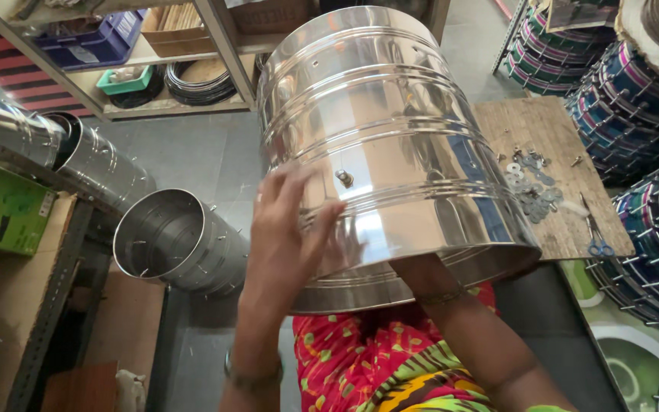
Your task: The person inserts bolts into pre-drilled holes on a large metal drum shell, then reaches for washers and nuts to secure them. They repeat this process for multiple fasteners around the drum's circumference.
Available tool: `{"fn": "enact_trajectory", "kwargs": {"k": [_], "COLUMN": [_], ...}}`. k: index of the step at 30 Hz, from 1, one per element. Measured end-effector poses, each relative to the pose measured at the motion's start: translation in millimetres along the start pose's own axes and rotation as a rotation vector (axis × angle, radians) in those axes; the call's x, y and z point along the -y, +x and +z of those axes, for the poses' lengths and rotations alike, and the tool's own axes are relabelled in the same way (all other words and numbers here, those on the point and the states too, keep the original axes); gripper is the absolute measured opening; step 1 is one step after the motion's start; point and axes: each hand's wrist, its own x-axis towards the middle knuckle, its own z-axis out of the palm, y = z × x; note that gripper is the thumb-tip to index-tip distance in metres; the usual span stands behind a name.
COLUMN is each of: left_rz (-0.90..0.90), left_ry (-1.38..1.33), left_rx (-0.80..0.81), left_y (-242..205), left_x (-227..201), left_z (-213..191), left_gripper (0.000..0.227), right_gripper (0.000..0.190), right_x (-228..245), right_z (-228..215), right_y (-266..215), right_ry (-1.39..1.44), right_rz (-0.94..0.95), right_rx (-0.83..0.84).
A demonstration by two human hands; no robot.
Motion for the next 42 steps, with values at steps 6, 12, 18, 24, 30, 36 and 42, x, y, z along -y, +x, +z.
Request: {"fn": "enact_trajectory", "kwargs": {"k": [6, 12, 18, 24, 30, 36, 42], "left_rz": [0.011, -0.198, -0.162, -0.110, -0.110, -0.149, -0.104], "left_ry": [-0.065, -0.212, -0.230, -0.183, -0.167, -0.193, -0.163], "left_rx": [0.015, -0.075, -0.089, -0.093, -0.075, -0.050, -0.082], "left_y": [30, 22, 22, 22, 23, 22, 23], "left_x": [14, 8, 6, 9, 9, 9, 11], "left_z": [58, 65, 60, 61, 60, 60, 61], "left_gripper": [0.020, 0.019, 0.021, 0.022, 0.022, 0.022, 0.021], "right_gripper": [0.047, 0.046, 0.045, 0.044, 0.043, 0.042, 0.042], "right_x": [-3, -3, -4, 0, 18, -8, -39], "right_z": [-5, -11, -8, 2, 4, 2, -5], "right_y": [4, -6, -14, -21, -24, -21, -29], "right_ry": [0.142, 0.262, 0.363, 0.378, -0.274, -0.376, 0.570], "right_rz": [0.051, 0.118, 0.176, 0.211, 0.069, 0.016, 0.232], "right_rx": [0.020, 0.034, 0.062, 0.070, 0.082, 0.144, 0.106]}}
